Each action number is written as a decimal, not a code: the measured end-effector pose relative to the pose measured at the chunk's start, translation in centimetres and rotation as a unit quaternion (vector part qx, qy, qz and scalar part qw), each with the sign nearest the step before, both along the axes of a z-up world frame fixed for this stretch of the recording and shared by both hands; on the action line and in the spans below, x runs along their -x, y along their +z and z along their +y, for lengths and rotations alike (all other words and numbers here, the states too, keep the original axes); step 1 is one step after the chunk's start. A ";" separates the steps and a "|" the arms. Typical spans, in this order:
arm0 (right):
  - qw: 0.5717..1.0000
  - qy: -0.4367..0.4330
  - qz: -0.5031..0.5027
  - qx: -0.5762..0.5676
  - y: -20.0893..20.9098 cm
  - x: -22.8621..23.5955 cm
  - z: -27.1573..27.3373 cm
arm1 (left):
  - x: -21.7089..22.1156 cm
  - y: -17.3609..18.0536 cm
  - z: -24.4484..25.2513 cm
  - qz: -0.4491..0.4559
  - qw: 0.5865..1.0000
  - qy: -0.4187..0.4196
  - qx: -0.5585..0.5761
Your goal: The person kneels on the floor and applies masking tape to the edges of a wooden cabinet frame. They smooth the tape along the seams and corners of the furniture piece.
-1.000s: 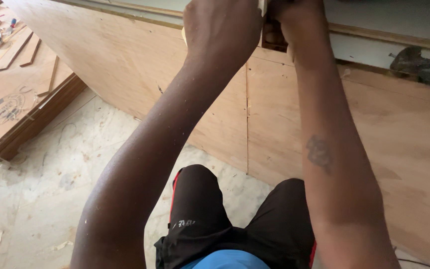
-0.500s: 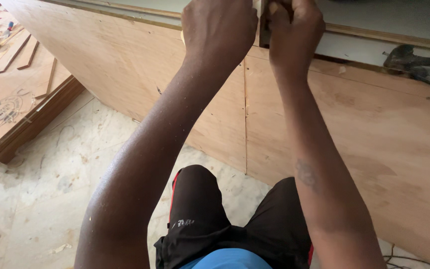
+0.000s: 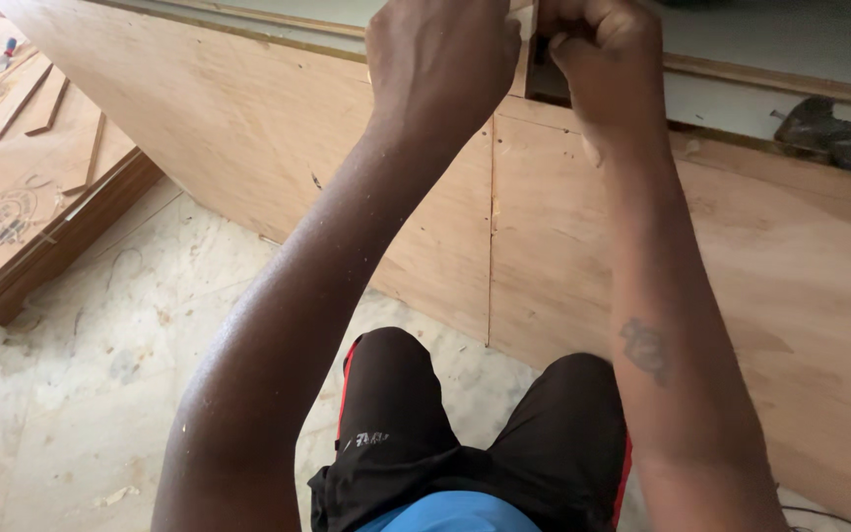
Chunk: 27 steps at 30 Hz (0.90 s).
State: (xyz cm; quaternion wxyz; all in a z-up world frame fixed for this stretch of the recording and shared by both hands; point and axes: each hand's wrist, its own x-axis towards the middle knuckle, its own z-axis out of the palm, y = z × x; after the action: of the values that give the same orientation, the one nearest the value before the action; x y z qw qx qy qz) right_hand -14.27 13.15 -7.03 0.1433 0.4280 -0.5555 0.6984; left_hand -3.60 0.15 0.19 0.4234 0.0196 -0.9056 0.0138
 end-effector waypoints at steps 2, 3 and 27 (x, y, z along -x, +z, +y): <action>0.997 0.062 -0.027 0.021 0.5 -0.2 0.2 | 0.0 0.1 0.0 0.023 1.000 -0.016 0.013; 0.998 0.052 -0.039 0.015 0.8 -0.4 0.3 | 0.0 0.0 0.0 0.032 0.999 -0.020 0.016; 0.999 -0.028 0.017 -0.041 1.5 -2.9 0.4 | 0.0 0.9 -1.1 -0.036 0.998 0.012 -0.055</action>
State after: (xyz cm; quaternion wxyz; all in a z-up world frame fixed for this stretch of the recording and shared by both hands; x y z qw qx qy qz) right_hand -11.42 13.51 -5.58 0.1547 0.4300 -0.5925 0.6635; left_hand -3.59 -0.90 1.09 0.3884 0.0533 -0.9195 -0.0300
